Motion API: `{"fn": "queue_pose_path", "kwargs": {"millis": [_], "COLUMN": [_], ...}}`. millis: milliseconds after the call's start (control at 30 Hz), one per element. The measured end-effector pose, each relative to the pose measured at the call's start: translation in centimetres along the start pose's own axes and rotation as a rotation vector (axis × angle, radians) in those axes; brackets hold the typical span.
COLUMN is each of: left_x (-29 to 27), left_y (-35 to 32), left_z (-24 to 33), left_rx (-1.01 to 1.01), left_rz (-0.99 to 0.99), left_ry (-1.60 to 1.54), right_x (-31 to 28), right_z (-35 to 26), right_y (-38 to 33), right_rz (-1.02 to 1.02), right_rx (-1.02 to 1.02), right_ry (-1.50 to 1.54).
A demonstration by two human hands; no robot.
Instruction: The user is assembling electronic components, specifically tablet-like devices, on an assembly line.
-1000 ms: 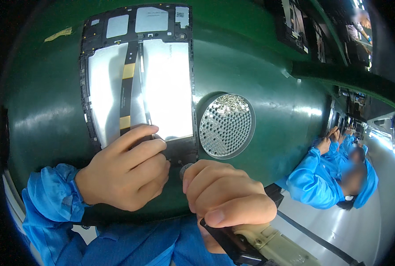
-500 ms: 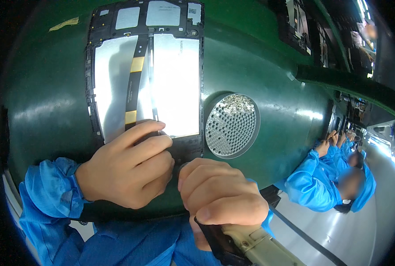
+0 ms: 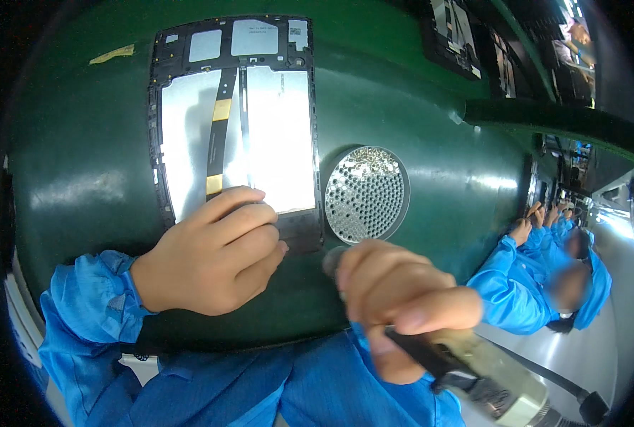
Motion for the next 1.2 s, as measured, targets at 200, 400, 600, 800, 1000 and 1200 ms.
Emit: {"fn": "queue_pose_path", "kwargs": {"millis": [200,400,600,800,1000,1200], "left_x": [-0.2,-0.2,-0.1,-0.1,-0.3,-0.2], "left_y": [0.4,0.3,0.3,0.5,0.6,0.6], "left_z": [0.0,-0.2,-0.1,0.0,0.4,0.3], "left_rx": [0.045,0.055,0.069,0.076,0.114,0.114], "left_rz": [-0.042,-0.084,-0.136,-0.194,-0.232,-0.207], "left_ry": [0.012,-0.005,0.01,0.018,0.071,0.071], "right_x": [-3.1,-5.5,-7.5,-8.0,-8.6,-8.9], "right_z": [-0.8,-0.5,0.2,0.7,0.8,0.9], "right_y": [0.3,0.4,0.1,-0.1,-0.3,-0.4], "right_rz": [0.166,0.243,0.291,0.258,0.326,0.309], "right_rx": [-0.03,-0.033,-0.045,0.002,-0.037,-0.04], "right_ry": [-0.144,-0.174,-0.183,-0.237,-0.156,-0.164]}}
Point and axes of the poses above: each hand's wrist, its own y-axis towards the middle knuckle, its own x-axis out of the palm, z = x × y, the point moved 6 cm from there along y, towards the middle knuckle, and after that the axes turned 8 degrees about z, right-handed, at the moved point
